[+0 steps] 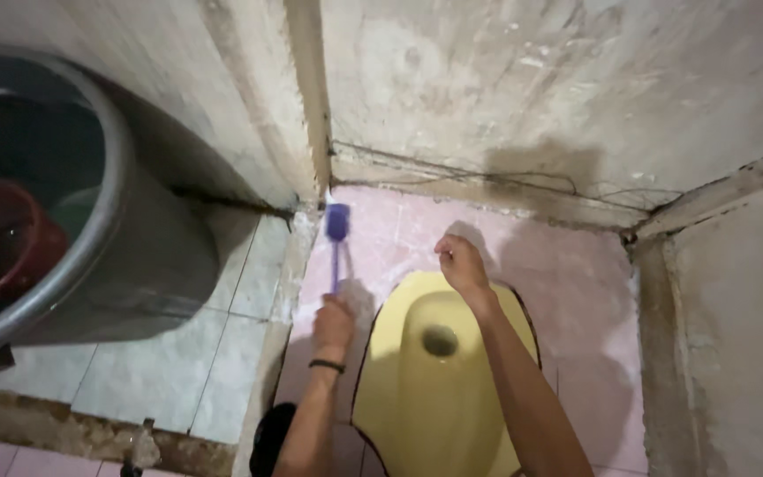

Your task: The person cleans a squat toilet using a purple-handled brush, scrubbing the inner surfaces and the surrounding floor area.

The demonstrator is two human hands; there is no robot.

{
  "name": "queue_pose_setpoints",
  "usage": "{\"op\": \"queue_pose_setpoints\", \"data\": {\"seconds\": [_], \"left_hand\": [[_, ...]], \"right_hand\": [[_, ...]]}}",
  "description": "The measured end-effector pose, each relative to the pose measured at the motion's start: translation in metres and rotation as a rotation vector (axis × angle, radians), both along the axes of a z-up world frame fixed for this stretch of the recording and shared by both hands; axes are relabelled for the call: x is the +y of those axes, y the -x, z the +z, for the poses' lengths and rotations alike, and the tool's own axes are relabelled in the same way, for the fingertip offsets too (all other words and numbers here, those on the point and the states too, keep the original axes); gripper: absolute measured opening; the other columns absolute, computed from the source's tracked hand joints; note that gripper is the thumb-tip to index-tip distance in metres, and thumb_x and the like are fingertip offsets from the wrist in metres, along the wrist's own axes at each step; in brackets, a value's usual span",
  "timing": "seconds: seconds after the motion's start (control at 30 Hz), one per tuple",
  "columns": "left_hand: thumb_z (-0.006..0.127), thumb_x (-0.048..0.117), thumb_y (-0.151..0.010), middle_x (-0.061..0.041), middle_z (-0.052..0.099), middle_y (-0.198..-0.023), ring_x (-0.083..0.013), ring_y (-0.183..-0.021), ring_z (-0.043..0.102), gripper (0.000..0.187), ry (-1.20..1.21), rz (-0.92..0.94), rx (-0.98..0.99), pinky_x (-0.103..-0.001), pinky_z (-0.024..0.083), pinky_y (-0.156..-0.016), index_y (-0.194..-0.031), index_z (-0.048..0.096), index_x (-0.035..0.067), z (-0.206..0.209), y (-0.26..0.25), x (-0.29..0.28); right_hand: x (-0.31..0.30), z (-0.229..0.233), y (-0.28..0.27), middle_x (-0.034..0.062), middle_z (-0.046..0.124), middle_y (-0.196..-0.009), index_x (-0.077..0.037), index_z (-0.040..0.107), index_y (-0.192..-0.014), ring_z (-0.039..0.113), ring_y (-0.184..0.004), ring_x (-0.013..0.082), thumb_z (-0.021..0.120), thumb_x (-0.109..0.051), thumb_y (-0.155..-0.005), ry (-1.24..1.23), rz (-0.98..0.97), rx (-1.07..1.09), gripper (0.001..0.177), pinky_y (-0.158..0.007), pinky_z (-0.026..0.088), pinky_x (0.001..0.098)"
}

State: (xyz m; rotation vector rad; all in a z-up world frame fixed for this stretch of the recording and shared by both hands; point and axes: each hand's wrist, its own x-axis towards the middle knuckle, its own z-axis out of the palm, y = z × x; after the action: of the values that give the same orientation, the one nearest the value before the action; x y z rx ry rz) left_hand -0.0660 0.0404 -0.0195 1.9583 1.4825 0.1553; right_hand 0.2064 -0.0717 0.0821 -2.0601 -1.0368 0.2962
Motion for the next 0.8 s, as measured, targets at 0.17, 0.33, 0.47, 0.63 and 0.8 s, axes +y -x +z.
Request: {"op": "queue_pose_setpoints", "data": {"seconds": [0.17,0.33,0.47,0.63,0.8], "left_hand": [[0.040,0.024,-0.102,-0.030,0.071,-0.081,-0.0489,-0.075,0.070,0.039,-0.123,-0.177,-0.055,-0.058,0.056,-0.068,-0.116,0.057,-0.008,-0.029,-0.027,-0.031],[0.035,0.028,-0.107,-0.028,0.071,-0.079,-0.0462,-0.073,0.072,0.048,-0.128,-0.067,0.007,-0.056,0.058,-0.061,-0.125,0.050,-0.014,-0.020,-0.008,-0.016],[0.043,0.039,-0.103,-0.032,0.069,-0.081,-0.0520,-0.078,0.068,0.047,-0.091,-0.195,-0.036,-0.060,0.054,-0.070,-0.107,0.058,-0.005,0.017,-0.030,-0.051],[0.039,0.035,-0.106,-0.032,0.070,-0.085,-0.0507,-0.082,0.070,0.046,0.090,-0.072,-0.085,-0.059,0.056,-0.070,-0.112,0.055,-0.008,0.049,-0.028,-0.026],[0.047,0.030,-0.097,-0.031,0.070,-0.087,-0.0515,-0.081,0.069,0.035,-0.060,-0.266,-0.172,-0.060,0.054,-0.072,-0.103,0.060,-0.001,0.036,-0.044,-0.070]], "right_hand": [[0.002,-0.022,-0.003,0.0155,0.074,-0.092,-0.006,0.073,-0.092,0.071,-0.089,0.0322,0.057,0.001,-0.083,0.082,0.040,-0.003,0.020,-0.080,0.056,0.0393],[-0.018,-0.045,-0.022,0.0187,0.074,-0.100,-0.006,0.075,-0.095,0.070,-0.094,0.0359,0.061,-0.016,-0.085,0.425,0.025,0.032,0.021,-0.085,0.055,0.0422],[-0.031,-0.057,-0.023,0.0244,0.071,-0.111,-0.005,0.075,-0.104,0.067,-0.106,0.0411,0.055,-0.025,-0.087,0.744,0.020,0.000,0.034,-0.094,0.053,0.0465],[-0.065,-0.057,-0.031,0.0252,0.072,-0.109,-0.004,0.074,-0.104,0.070,-0.104,0.0408,0.054,-0.026,-0.084,0.743,0.062,0.033,0.036,-0.093,0.055,0.0458],[-0.067,-0.037,-0.032,0.0244,0.072,-0.106,-0.006,0.076,-0.103,0.070,-0.102,0.0409,0.055,-0.029,-0.085,0.773,-0.036,0.023,0.036,-0.093,0.052,0.0486]]}}
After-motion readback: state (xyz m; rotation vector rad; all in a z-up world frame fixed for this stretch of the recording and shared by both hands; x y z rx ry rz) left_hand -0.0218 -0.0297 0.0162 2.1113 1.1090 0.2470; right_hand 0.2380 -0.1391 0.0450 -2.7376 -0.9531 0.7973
